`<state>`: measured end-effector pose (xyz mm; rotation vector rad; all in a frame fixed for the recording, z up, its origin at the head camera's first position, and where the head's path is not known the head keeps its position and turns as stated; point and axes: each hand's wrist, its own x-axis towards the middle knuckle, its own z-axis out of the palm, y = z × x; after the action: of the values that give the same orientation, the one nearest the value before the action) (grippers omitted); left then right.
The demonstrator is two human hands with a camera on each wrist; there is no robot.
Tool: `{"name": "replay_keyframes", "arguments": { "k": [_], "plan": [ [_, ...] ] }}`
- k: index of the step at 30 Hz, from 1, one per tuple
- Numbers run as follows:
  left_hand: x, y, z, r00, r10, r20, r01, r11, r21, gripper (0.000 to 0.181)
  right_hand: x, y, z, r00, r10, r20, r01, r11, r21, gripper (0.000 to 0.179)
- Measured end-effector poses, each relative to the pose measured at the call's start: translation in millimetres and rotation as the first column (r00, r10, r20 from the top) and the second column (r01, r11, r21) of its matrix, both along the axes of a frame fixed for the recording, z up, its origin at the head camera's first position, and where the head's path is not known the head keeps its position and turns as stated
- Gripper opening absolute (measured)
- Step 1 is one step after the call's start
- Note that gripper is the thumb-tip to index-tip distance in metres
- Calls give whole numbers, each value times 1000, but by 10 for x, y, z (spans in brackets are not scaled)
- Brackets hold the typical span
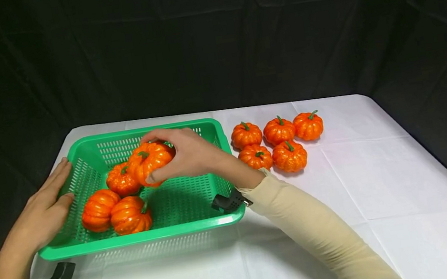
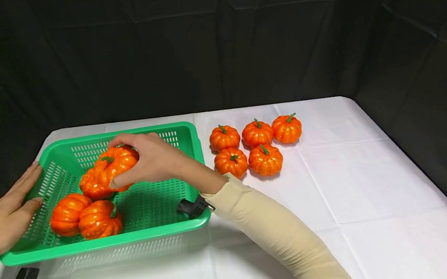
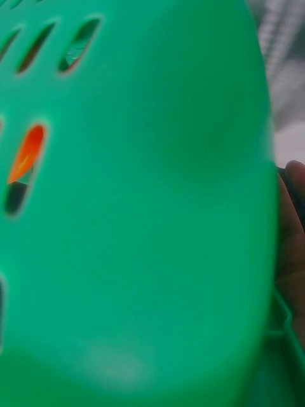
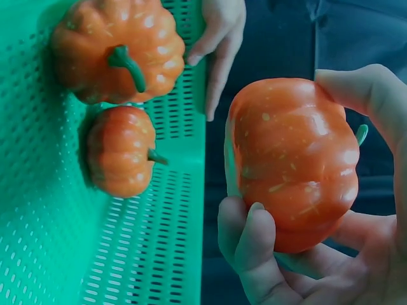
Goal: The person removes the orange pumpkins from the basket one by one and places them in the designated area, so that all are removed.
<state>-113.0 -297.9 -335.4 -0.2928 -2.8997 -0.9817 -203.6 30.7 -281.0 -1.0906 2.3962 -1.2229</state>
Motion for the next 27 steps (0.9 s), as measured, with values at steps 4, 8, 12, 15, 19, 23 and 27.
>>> {"name": "replay_keyframes", "arguments": {
  "k": [4, 8, 12, 15, 19, 23, 27],
  "plan": [
    [-6, 7, 7, 1000, -2, 1, 2, 1000, 0, 61, 23, 94, 45, 1000, -13, -13, 13, 999, -35, 65],
    [-8, 11, 9, 1000, 0, 7, 0, 1000, -2, 61, 47, 179, 81, 1000, -17, -10, 16, 998, -60, 62],
    [-3, 10, 7, 1000, 7, 5, -7, 1000, -5, 61, 74, 248, 96, 997, -36, -66, 34, 999, -36, 59],
    [1, 10, 3, 1000, 8, 6, -8, 1000, -5, 61, 101, 304, 94, 996, -45, -81, 42, 999, -35, 58],
    [5, -5, 3, 1000, 8, 7, -8, 1000, -5, 61, 145, 368, 101, 997, -43, -69, 39, 997, -63, 59],
    [2, -11, 1, 1000, 6, 6, -6, 1000, -2, 61, 194, 433, 119, 997, -71, -34, 68, 995, -78, 59],
    [-2, -7, -2, 1000, 3, 10, -3, 1000, 3, 61, 234, 515, 122, 991, -123, 57, 128, 987, -102, 58]
  ]
}}
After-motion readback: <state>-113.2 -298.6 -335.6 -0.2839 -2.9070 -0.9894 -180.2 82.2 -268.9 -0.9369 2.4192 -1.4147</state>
